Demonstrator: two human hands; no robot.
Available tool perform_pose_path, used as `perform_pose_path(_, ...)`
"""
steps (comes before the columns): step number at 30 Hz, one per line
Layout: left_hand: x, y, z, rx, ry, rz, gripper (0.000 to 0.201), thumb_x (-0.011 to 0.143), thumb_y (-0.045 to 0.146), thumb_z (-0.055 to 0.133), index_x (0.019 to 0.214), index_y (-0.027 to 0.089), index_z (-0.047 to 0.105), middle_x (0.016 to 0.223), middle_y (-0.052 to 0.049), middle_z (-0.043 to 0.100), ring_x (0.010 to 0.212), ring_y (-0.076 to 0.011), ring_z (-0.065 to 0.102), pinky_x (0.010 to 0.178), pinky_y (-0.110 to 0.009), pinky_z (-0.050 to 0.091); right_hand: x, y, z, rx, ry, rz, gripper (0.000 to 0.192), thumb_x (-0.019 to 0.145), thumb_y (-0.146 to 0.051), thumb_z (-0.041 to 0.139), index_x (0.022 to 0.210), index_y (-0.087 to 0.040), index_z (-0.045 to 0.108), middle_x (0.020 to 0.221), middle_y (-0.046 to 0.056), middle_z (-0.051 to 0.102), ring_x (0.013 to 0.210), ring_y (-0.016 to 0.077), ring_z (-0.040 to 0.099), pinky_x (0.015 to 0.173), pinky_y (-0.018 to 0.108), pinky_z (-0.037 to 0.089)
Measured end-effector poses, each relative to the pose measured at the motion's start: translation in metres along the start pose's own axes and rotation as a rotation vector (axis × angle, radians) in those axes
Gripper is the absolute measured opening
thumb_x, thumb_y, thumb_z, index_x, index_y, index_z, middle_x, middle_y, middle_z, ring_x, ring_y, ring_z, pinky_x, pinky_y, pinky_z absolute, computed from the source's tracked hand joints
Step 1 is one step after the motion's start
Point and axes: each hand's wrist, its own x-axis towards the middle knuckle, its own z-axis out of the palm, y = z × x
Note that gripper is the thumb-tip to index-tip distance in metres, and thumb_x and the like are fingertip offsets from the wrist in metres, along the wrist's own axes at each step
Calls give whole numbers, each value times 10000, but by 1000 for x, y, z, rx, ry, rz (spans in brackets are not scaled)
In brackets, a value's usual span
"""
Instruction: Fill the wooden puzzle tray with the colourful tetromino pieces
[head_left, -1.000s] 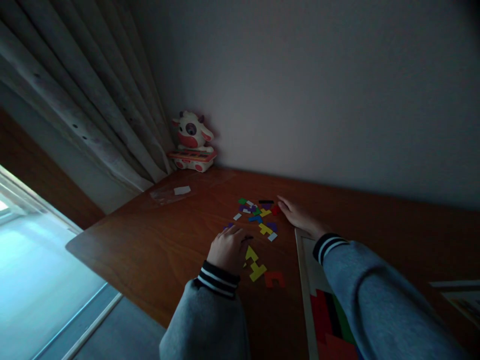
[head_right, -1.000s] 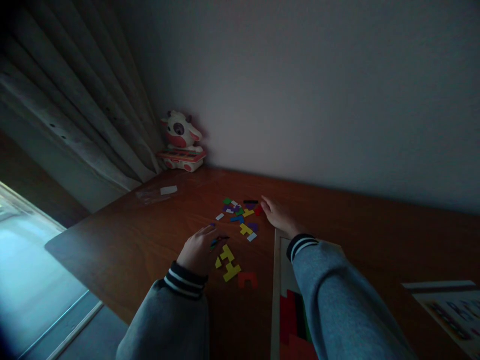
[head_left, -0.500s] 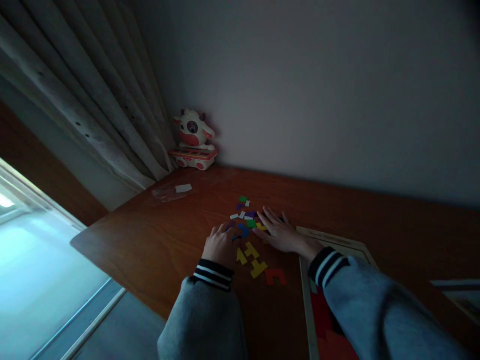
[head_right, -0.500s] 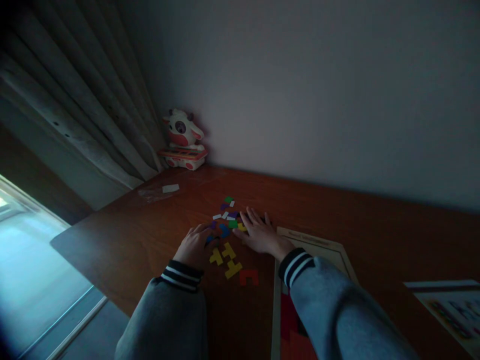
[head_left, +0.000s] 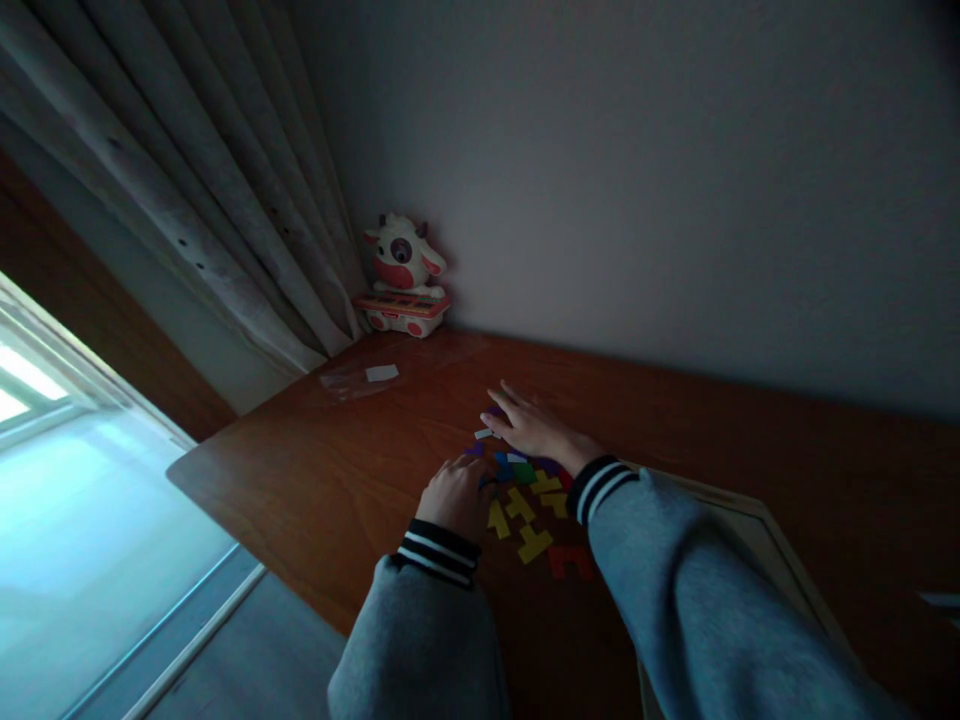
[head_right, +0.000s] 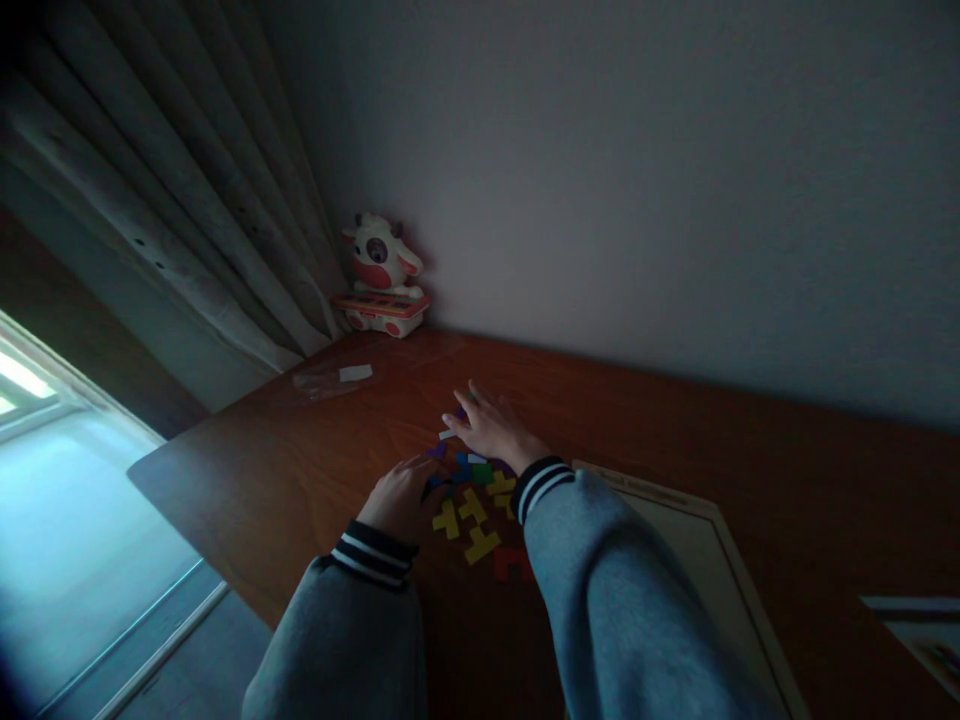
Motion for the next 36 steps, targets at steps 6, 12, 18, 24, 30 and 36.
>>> perform_pose_path(6,1,-3,-3,-8,8,31,172,847,135,607,984,199,690,1129,-54,690,1060,-216,637,968,-327,479,-9,-4,10,10,-101,7,762,965,-669,212,1514,-162,362,1618,186,206,1493,341,164,1175,559,115)
perform_pose_path(12,-1,-2,-9,55,-25,-42,170,863,149,595,999,196,685,1133,-62,689,1069,-227,643,946,-322,484,-74,-19,13,0,-94,-66,653,991,-605,240,1508,-230,379,1615,146,243,1479,341,222,1164,545,194)
perform_pose_path(18,-3,1,-7,62,-6,-2,175,870,168,594,1003,223,693,1124,-46,697,1065,-222,645,941,-310,484,-108,-17,6,-30,37,-137,501,1007,-449,371,1413,-189,511,1541,134,411,1402,265,403,1145,396,304)
perform_pose_path(24,0,13,-1,50,47,83,159,899,261,593,1012,253,705,1104,-33,699,1047,-216,644,932,-300,487,-120,43,-17,-134,185,166,214,895,-224,575,1047,-185,721,1120,127,707,1064,265,646,928,374,463)
perform_pose_path(30,0,18,-5,38,94,18,167,914,285,559,1023,253,682,1032,-20,729,931,-202,686,768,-276,503,-117,77,-16,-34,159,290,194,841,-254,659,1014,-201,725,982,80,757,889,207,707,742,288,497)
perform_pose_path(36,-6,4,-20,26,168,-215,205,944,300,511,1101,288,642,1045,-8,747,981,-212,697,748,-281,488,-107,82,-18,30,72,312,87,802,-253,678,817,-211,752,797,34,764,744,179,714,628,253,480)
